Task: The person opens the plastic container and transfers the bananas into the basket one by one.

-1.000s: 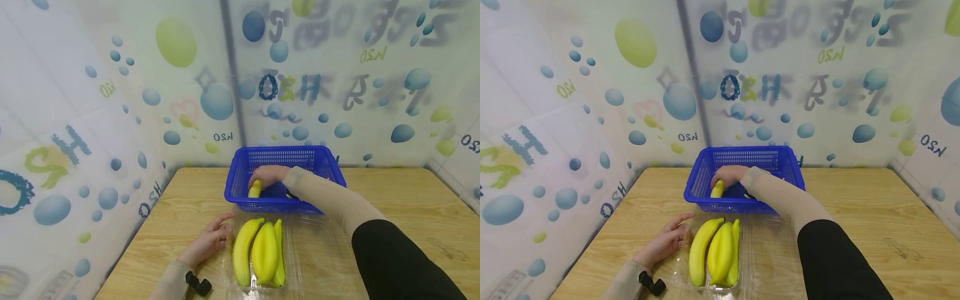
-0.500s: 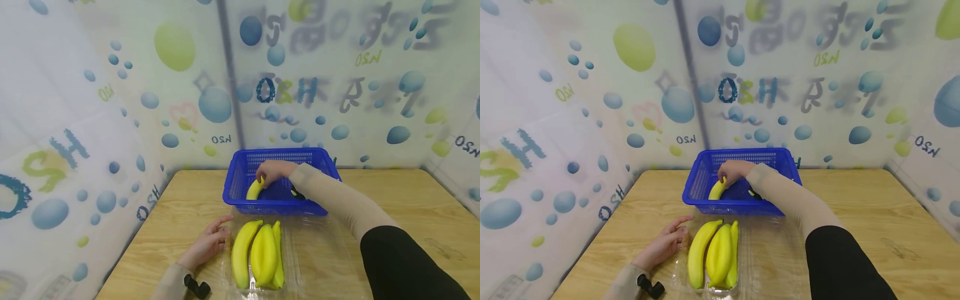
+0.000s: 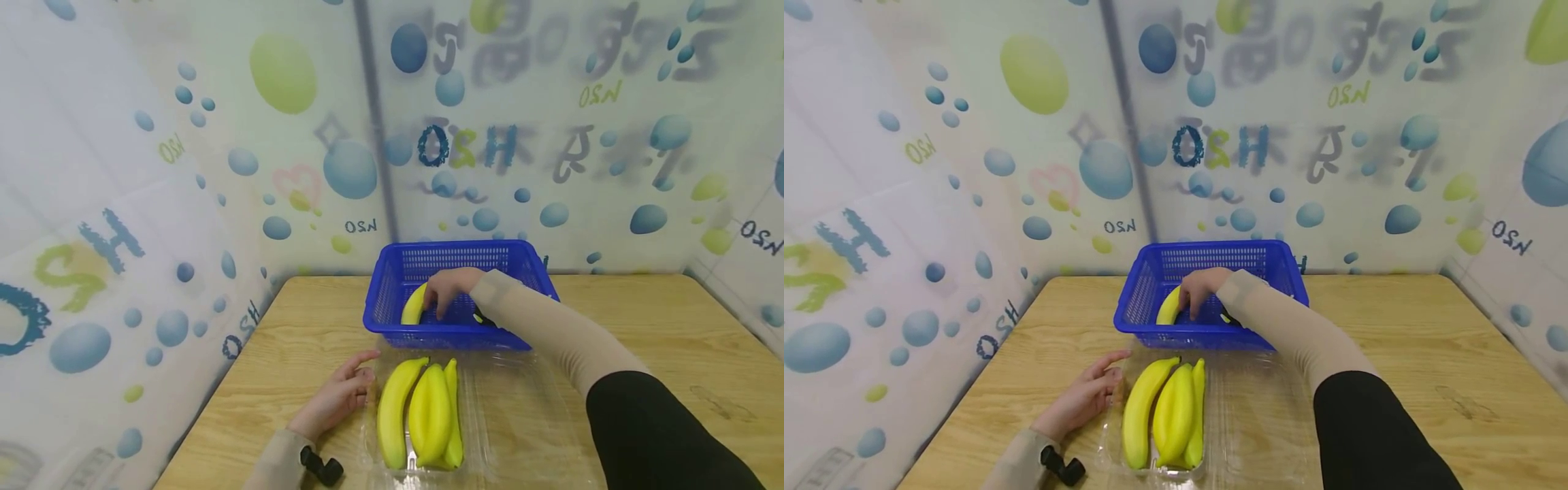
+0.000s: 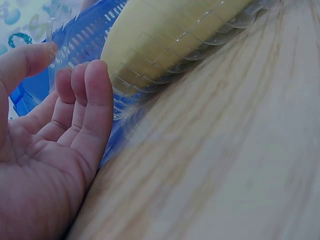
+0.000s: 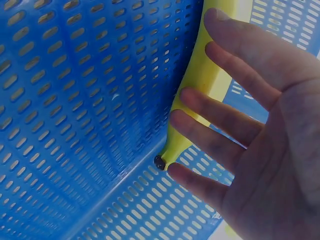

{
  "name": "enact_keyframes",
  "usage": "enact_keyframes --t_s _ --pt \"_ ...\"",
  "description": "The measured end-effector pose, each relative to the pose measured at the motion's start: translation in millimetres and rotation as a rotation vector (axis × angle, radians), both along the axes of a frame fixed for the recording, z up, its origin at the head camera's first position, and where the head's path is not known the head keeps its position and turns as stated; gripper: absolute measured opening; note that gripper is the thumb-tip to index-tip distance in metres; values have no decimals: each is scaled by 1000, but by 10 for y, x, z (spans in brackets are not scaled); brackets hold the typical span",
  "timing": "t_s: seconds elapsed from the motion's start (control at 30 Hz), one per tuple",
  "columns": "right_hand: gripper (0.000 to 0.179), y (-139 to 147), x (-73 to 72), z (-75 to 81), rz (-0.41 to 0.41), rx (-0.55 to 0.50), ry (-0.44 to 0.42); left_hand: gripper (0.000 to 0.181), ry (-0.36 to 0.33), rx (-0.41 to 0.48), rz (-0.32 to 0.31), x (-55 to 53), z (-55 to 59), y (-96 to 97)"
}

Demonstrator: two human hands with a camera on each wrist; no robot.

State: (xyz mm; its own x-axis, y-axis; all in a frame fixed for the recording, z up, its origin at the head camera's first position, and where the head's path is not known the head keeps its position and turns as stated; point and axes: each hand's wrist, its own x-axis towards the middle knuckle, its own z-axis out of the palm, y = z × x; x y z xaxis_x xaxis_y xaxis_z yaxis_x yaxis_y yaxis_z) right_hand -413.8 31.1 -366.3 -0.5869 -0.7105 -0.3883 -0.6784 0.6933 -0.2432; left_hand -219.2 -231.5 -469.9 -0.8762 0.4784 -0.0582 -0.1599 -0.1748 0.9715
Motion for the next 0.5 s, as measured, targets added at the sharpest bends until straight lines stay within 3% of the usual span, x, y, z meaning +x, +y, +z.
enact_keyframes --t_s 0.2,0.5 --pt "43 -51 -21 -40 -6 17 4 55 12 3 -6 -10 -23 -7" --pt "49 -105 -54 -104 88 38 12 56 3 -5 0 -5 -9 -2"
